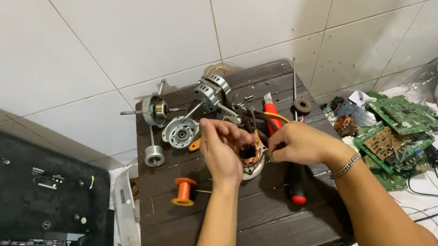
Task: Insulating the copper windings of an electric motor stator using tape and a screwdriver.
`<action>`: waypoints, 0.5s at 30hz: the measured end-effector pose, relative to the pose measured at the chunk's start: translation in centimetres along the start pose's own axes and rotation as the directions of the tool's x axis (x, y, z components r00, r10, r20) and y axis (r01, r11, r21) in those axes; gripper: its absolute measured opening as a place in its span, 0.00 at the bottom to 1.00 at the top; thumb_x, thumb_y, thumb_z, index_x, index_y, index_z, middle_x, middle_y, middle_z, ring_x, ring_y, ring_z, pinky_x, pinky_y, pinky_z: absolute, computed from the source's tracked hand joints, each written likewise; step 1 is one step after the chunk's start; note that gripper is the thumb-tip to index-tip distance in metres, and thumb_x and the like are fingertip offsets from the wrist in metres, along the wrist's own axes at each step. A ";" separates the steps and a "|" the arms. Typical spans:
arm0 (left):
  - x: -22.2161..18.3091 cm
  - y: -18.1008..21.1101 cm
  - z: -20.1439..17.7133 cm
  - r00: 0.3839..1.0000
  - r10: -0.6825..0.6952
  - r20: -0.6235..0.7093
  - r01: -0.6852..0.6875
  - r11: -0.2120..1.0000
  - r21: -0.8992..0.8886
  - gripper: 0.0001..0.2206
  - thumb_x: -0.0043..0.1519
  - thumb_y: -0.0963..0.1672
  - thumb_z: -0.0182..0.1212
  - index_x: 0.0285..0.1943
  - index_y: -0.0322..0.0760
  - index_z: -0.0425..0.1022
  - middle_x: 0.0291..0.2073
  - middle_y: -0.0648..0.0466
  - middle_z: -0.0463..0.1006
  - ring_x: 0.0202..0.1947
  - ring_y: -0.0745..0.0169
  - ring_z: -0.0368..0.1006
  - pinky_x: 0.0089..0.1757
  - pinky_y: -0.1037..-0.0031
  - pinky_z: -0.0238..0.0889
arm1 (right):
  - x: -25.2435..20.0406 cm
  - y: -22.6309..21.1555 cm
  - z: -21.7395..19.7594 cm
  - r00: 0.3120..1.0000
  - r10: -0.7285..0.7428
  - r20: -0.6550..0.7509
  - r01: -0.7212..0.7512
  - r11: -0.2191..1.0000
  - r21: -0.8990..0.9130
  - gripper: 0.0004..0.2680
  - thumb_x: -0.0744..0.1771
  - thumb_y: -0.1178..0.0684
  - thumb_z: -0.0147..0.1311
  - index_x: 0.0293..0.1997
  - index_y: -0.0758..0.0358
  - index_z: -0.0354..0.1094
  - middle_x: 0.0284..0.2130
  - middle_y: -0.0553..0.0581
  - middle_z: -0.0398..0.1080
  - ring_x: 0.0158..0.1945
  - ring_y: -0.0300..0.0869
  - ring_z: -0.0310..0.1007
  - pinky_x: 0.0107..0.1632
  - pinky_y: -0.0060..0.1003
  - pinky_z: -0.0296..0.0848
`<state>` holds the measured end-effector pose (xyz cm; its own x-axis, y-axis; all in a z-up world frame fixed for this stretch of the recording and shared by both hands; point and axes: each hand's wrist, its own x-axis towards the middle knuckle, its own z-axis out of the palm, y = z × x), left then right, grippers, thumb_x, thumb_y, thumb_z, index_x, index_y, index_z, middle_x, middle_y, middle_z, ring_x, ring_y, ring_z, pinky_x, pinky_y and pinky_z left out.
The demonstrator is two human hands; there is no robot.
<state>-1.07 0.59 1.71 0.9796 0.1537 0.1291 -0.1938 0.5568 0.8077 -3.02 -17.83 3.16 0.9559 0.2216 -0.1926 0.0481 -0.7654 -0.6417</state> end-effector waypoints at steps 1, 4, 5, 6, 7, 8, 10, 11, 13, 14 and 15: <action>-0.2 0.3 0.1 0.991 -0.093 0.096 0.107 0.982 -0.156 0.23 0.76 0.53 0.33 0.29 0.42 0.59 0.16 0.58 0.54 0.09 0.63 0.59 0.14 0.72 0.60 | 0.2 0.2 0.2 0.998 0.040 -0.038 -0.042 0.998 -0.046 0.07 0.60 0.48 0.61 0.34 0.53 0.83 0.23 0.61 0.79 0.36 0.58 0.79 0.44 0.46 0.74; 0.3 0.4 -0.6 0.948 -0.191 0.256 0.222 0.970 -0.097 0.23 0.76 0.53 0.34 0.27 0.43 0.58 0.16 0.63 0.43 0.09 0.73 0.43 0.14 0.81 0.40 | -0.4 -1.0 -0.9 0.979 0.026 -0.202 -0.036 0.998 -0.047 0.08 0.62 0.49 0.61 0.39 0.54 0.82 0.25 0.66 0.78 0.39 0.64 0.77 0.45 0.51 0.73; 0.2 0.0 -0.5 0.947 -0.194 0.257 0.226 0.969 -0.097 0.23 0.76 0.53 0.34 0.27 0.43 0.58 0.16 0.63 0.43 0.09 0.73 0.43 0.14 0.81 0.40 | -0.4 -0.8 -0.9 0.979 0.030 -0.202 -0.040 0.998 -0.046 0.08 0.62 0.49 0.61 0.39 0.54 0.82 0.25 0.66 0.78 0.39 0.64 0.77 0.45 0.51 0.73; 0.1 -0.4 -0.5 0.959 -0.188 0.212 0.199 0.979 -0.032 0.23 0.76 0.52 0.36 0.29 0.40 0.63 0.16 0.63 0.43 0.09 0.73 0.44 0.14 0.80 0.41 | -0.4 -0.8 -0.9 0.949 -0.004 -0.314 0.000 1.000 -0.013 0.07 0.62 0.49 0.62 0.39 0.53 0.82 0.23 0.63 0.76 0.35 0.59 0.76 0.43 0.48 0.73; 0.1 -0.7 -0.5 0.970 -0.179 0.166 0.175 0.984 0.035 0.23 0.75 0.52 0.37 0.32 0.38 0.68 0.16 0.64 0.44 0.09 0.73 0.45 0.15 0.80 0.41 | -0.4 -0.8 -0.9 0.905 -0.034 -0.423 0.045 0.999 0.016 0.06 0.62 0.49 0.64 0.38 0.51 0.81 0.21 0.60 0.73 0.32 0.55 0.76 0.41 0.45 0.72; 0.0 -1.0 -0.4 0.970 -0.177 0.165 0.174 0.984 0.032 0.23 0.75 0.52 0.37 0.32 0.38 0.68 0.16 0.64 0.44 0.09 0.73 0.45 0.15 0.80 0.41 | -0.4 -0.7 -0.7 0.906 -0.036 -0.423 0.046 0.999 0.013 0.06 0.62 0.49 0.64 0.38 0.51 0.81 0.21 0.60 0.73 0.32 0.55 0.76 0.41 0.45 0.72; -0.1 -1.5 -0.4 0.996 0.029 0.082 -0.064 0.881 0.469 0.23 0.74 0.50 0.40 0.37 0.36 0.81 0.18 0.54 0.65 0.15 0.68 0.62 0.22 0.79 0.56 | -0.4 -0.6 -0.4 0.801 -0.271 -0.533 0.345 0.937 0.043 0.02 0.63 0.55 0.66 0.35 0.52 0.80 0.16 0.50 0.66 0.24 0.41 0.68 0.35 0.34 0.70; -0.5 -1.4 -0.2 0.996 0.031 0.078 -0.064 0.882 0.467 0.23 0.74 0.50 0.40 0.37 0.36 0.81 0.18 0.54 0.65 0.15 0.68 0.62 0.22 0.79 0.56 | -0.7 -1.2 -0.3 0.803 -0.274 -0.530 0.347 0.937 0.041 0.02 0.63 0.55 0.66 0.35 0.52 0.80 0.16 0.50 0.66 0.24 0.41 0.68 0.35 0.34 0.70; -1.1 -1.1 0.3 0.963 0.162 0.217 -0.265 0.730 0.631 0.21 0.73 0.50 0.43 0.37 0.42 0.84 0.29 0.49 0.75 0.36 0.53 0.78 0.43 0.68 0.71 | -1.2 -2.5 -0.2 0.679 -0.444 -0.584 0.551 0.835 0.005 0.04 0.63 0.62 0.61 0.38 0.59 0.79 0.16 0.54 0.65 0.23 0.43 0.66 0.33 0.37 0.70; -1.5 -0.6 0.4 0.963 0.162 0.217 -0.265 0.729 0.631 0.21 0.73 0.50 0.43 0.37 0.42 0.84 0.29 0.49 0.75 0.36 0.53 0.78 0.43 0.68 0.71 | -1.1 -2.5 0.0 0.679 -0.445 -0.584 0.551 0.834 0.006 0.04 0.63 0.62 0.61 0.38 0.59 0.79 0.16 0.54 0.65 0.23 0.43 0.66 0.33 0.37 0.70; -1.8 -0.1 0.5 0.952 0.166 0.256 -0.297 0.695 0.655 0.22 0.72 0.50 0.45 0.29 0.43 0.79 0.23 0.50 0.73 0.30 0.51 0.76 0.38 0.67 0.70 | -1.0 -2.4 0.1 0.644 -0.468 -0.605 0.564 0.825 -0.038 0.04 0.64 0.60 0.61 0.39 0.58 0.79 0.17 0.53 0.66 0.24 0.44 0.67 0.33 0.36 0.70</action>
<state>-2.80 -0.15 1.64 0.9144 0.0299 0.4038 -0.3910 -0.1934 0.8998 -4.12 -16.10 4.80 0.7680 0.1354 0.6260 0.5902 -0.5291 -0.6097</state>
